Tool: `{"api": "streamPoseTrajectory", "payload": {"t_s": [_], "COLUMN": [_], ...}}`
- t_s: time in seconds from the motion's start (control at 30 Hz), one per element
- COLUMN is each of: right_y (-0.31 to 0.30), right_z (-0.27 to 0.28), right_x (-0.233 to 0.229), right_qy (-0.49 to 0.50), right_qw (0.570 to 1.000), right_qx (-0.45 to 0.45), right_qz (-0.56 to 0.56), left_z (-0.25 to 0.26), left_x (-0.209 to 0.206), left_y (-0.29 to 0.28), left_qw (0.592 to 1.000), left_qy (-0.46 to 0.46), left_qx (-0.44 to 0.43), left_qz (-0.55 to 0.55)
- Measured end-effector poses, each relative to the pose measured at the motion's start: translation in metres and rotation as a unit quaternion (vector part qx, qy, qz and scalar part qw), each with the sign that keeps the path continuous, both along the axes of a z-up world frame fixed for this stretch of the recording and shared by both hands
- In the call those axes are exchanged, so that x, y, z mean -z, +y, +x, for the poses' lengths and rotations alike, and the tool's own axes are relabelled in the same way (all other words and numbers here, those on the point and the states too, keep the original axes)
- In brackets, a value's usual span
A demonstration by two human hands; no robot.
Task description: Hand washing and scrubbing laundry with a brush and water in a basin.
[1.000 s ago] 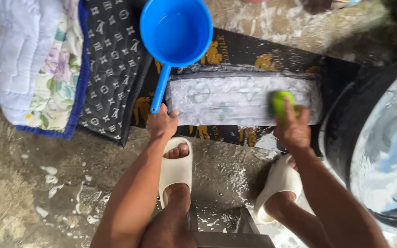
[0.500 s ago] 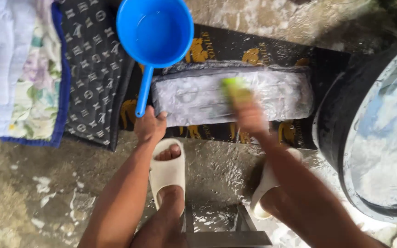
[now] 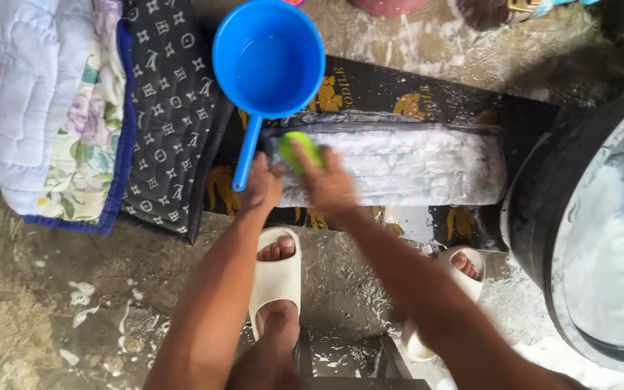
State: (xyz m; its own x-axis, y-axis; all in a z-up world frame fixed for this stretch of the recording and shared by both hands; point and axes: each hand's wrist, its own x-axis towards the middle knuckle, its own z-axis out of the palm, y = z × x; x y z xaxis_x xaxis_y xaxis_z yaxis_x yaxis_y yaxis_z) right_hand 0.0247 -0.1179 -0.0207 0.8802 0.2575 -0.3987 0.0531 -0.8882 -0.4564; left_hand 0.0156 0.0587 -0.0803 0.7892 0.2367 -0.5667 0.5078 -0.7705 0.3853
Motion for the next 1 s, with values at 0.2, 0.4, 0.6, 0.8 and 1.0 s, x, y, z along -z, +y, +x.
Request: {"api": "streamPoseTrajectory", "payload": {"t_s": [0.2,0.4,0.6,0.8,1.0], "right_y": [-0.193,-0.152,-0.042,-0.242,-0.132], "right_z": [0.009,-0.021,-0.048,-0.02,-0.021], "right_x": [-0.019,0.156,0.033,0.013,0.049], "right_qy": [-0.017,0.121,-0.271,-0.316,-0.211], "right_qw": [0.992,0.946,0.958,0.902,0.974], "right_qx": [0.093,0.281,-0.08,-0.102,-0.018], "right_qz": [-0.085,-0.107,0.049,-0.277,-0.075], "left_z": [0.0,-0.018,-0.045,-0.033,-0.032], "left_x": [-0.001,0.016,0.013,-0.001,-0.046], "left_y": [0.004,0.017,0.039,0.031,0.004], "left_qw": [0.998,0.996,0.988,0.981,0.975], "left_qy": [-0.042,-0.035,-0.015,-0.141,-0.19], "left_qx": [-0.033,-0.05,-0.142,-0.1,-0.054], "left_qz": [0.019,0.059,0.053,0.092,0.102]}}
